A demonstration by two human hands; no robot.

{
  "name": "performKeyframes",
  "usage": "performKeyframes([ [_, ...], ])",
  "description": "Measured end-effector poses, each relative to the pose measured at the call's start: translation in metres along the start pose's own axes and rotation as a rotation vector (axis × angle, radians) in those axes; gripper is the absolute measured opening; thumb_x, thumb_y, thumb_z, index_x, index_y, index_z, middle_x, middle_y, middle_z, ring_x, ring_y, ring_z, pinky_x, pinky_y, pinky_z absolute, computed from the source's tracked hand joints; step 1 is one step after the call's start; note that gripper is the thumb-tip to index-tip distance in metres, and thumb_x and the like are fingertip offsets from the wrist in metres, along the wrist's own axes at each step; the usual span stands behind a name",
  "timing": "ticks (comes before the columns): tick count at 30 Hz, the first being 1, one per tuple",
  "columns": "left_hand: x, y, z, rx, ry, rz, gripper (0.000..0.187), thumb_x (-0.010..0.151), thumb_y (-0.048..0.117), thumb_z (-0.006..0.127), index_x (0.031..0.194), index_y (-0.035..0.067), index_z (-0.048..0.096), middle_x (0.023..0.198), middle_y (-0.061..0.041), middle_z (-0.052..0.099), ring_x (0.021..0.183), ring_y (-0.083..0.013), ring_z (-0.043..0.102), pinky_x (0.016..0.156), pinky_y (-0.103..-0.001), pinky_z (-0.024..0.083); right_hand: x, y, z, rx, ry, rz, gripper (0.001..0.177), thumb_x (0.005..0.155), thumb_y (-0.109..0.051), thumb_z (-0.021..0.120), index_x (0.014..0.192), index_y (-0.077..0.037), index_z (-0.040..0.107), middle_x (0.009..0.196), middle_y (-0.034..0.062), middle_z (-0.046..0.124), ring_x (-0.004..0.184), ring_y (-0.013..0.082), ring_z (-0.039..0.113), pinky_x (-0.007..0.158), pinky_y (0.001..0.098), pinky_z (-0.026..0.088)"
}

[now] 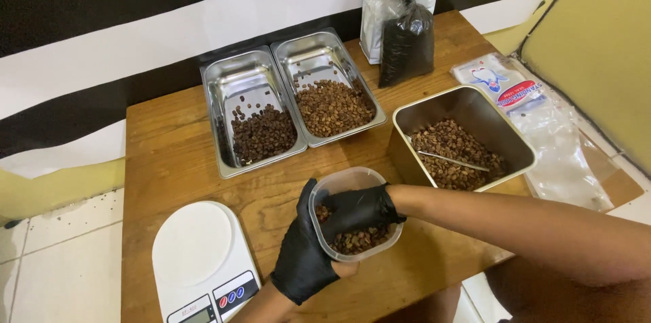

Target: The person sorts roasted coffee beans by hand, scooping them from a plastic container and distributing them into metal containers for quality control.

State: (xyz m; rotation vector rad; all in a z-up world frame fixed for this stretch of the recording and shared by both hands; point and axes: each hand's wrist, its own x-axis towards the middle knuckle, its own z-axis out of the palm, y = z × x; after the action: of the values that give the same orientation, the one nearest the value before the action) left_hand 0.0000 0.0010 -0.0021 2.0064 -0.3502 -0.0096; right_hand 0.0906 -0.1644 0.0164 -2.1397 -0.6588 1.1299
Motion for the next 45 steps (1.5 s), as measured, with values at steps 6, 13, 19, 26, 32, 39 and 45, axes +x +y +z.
performKeyframes([
  [6,0.002,0.002,-0.004,-0.023,-0.025,0.003,0.133,0.044,0.028,0.086,0.156,0.001,0.018,0.139,-0.017,0.060,0.120,-0.0310,0.067,0.096,-0.038,0.055,-0.008,-0.018,-0.001,0.386,0.150,0.202,0.058,0.084,-0.041,0.052,0.134,-0.013,0.062,0.139,0.0039,0.066,0.125,0.0160,0.062,0.113,0.0324,0.046],
  [13,0.000,0.003,-0.007,0.036,-0.024,-0.002,0.130,0.045,0.027,0.089,0.154,0.002,0.023,0.136,-0.015,0.064,0.113,-0.0299,0.072,0.091,-0.037,0.059,-0.011,-0.031,0.001,0.172,0.015,0.220,0.056,0.090,-0.042,0.049,0.133,-0.012,0.067,0.130,0.0035,0.072,0.106,0.0133,0.068,0.096,0.0283,0.056],
  [19,0.000,0.014,-0.011,0.004,-0.028,-0.035,0.131,0.046,0.027,0.088,0.155,0.002,0.020,0.131,-0.015,0.067,0.109,-0.0286,0.073,0.090,-0.036,0.059,-0.016,-0.033,-0.008,0.350,0.074,0.267,0.069,0.086,-0.049,0.047,0.143,-0.013,0.059,0.150,0.0055,0.060,0.133,0.0191,0.060,0.115,0.0357,0.045],
  [26,-0.001,0.016,-0.012,-0.019,-0.019,0.004,0.123,0.049,0.025,0.086,0.153,0.002,0.025,0.127,-0.014,0.069,0.106,-0.0265,0.074,0.087,-0.035,0.059,-0.023,-0.056,0.000,0.502,0.198,0.266,0.056,0.090,-0.039,0.048,0.135,-0.010,0.064,0.140,0.0065,0.068,0.121,0.0172,0.066,0.110,0.0324,0.050],
  [32,-0.001,0.012,-0.015,0.025,-0.068,0.005,0.122,0.051,0.032,0.088,0.154,0.004,0.029,0.132,-0.016,0.065,0.112,-0.0283,0.070,0.093,-0.036,0.057,0.000,-0.016,0.005,0.123,0.251,0.240,0.057,0.094,-0.041,0.064,0.135,-0.002,0.066,0.147,0.0124,0.063,0.141,0.0160,0.052,0.130,0.0280,0.017],
  [39,-0.003,0.012,-0.019,0.086,-0.137,0.014,0.121,0.053,0.041,0.090,0.154,0.006,0.035,0.140,-0.018,0.060,0.122,-0.0309,0.063,0.101,-0.038,0.054,0.002,-0.015,0.001,0.683,0.278,0.250,0.035,0.092,-0.018,0.054,0.119,-0.002,0.069,0.120,0.0120,0.073,0.105,0.0204,0.069,0.092,0.0324,0.056],
  [45,0.001,0.009,-0.013,0.090,-0.166,0.001,0.128,0.055,0.049,0.091,0.157,0.006,0.027,0.148,-0.019,0.053,0.133,-0.0324,0.055,0.110,-0.042,0.049,-0.006,-0.024,-0.001,0.706,0.445,0.344,0.033,0.076,-0.021,0.073,0.104,-0.003,0.075,0.101,0.0159,0.077,0.087,0.0281,0.075,0.070,0.0388,0.060],
])
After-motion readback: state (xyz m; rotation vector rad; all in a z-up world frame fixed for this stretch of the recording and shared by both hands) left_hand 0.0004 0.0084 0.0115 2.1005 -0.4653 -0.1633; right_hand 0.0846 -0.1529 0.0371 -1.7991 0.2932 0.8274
